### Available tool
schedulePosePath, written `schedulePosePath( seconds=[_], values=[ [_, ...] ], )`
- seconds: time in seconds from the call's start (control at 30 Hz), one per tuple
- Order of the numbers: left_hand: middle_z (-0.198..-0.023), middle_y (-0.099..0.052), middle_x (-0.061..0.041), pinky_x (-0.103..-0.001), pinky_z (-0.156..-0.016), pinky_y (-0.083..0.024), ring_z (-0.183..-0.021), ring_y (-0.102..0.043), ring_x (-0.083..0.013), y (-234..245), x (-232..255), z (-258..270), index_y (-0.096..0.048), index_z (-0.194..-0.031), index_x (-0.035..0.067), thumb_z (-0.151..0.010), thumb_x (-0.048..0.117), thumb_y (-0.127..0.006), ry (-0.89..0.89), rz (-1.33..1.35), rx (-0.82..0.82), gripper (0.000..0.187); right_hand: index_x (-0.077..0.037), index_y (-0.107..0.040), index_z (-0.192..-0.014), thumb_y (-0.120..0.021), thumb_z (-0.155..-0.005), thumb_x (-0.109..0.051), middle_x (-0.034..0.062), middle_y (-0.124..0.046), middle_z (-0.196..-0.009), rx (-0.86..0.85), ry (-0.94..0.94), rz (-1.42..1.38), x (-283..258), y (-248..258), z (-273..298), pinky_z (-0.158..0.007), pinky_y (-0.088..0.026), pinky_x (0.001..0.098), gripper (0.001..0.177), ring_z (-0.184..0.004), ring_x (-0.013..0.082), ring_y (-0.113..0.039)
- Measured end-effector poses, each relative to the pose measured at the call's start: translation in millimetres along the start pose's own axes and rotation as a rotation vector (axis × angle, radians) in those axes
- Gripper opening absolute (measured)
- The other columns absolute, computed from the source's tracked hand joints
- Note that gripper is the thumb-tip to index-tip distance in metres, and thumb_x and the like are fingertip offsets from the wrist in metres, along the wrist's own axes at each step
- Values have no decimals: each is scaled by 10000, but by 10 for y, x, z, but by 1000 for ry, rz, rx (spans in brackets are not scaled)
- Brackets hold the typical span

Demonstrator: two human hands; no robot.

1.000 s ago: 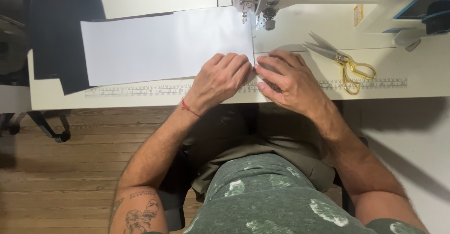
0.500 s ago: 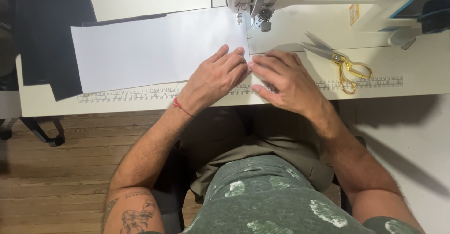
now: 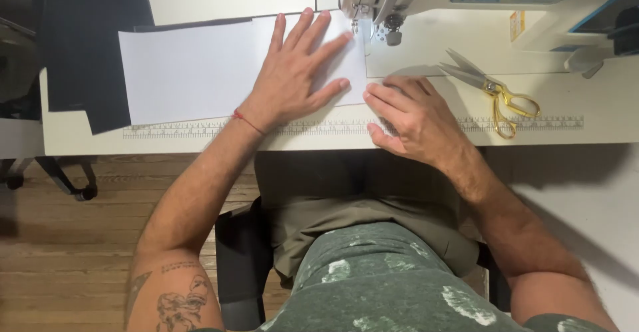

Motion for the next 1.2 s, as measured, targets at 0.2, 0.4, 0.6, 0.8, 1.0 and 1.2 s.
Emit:
schedulePosePath(
  seconds=[0.2,0.4,0.6,0.8,1.0,1.2],
  values=[
    [-1685,-246,-246,-644,-1241,-19,-1572,-158,-416,26,2,-3,-413,-1615,223,-1058,668,-376,-18,-61,-21,714,1,-735,-1223,-736,-892,-248,108,-734,-1240,64,-38,-63,-78,0,-37,-947,-512,407,413,-1182,290,-642],
    [-1671,-291,-239,-694,-1215,-19,-1564,-179,-424,22,-16,7,-432,-1596,230,-1051,673,-390,-53,-38,-31,703,21,-705,-1226,-724,-897,-186,128,-707,-1265,73,-75,-110,-144,-9,-22,-1008,-508,418,389,-1232,300,-624],
    [-1647,-325,-248,-720,-1199,-1,-1554,-218,-432,-9,-11,-24,-461,-1563,246,-1013,717,-390,0,-58,-9,727,-1,-706,-1265,-647,-842,-48,103,-710,-1317,79,-98,-175,-77,-33,12,-1006,-497,418,430,-1268,290,-623],
    [-1651,-363,-209,-714,-1210,-31,-1557,-266,-409,-19,-39,6,-409,-1611,222,-1014,745,-430,-11,-78,66,794,14,-692,-1268,-629,-823,-23,107,-704,-1317,84,-78,-210,-76,-48,8,-1035,-494,421,451,-1256,314,-628],
    [-1648,-371,-205,-722,-1206,-50,-1554,-267,-395,-24,-37,-3,-424,-1604,204,-1014,738,-441,-28,-96,72,796,20,-683,-1294,-636,-832,-58,124,-690,-1326,79,-90,-144,-109,-71,32,-1046,-486,412,471,-1281,300,-605],
    [-1643,-377,-210,-733,-1195,-53,-1548,-275,-404,-15,-66,-49,-425,-1607,192,-1018,752,-430,-40,-104,80,813,21,-651,-1352,-632,-849,-99,127,-655,-1379,34,-105,-109,-92,-125,51,-1037,-488,424,518,-1305,308,-577]
  ],
)
Point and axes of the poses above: each hand's wrist, its own z-axis away from the middle knuckle, its own y-axis out of the back of the hand, x = y × z, the point moved 4 cm from there along -z, towards the middle knuckle
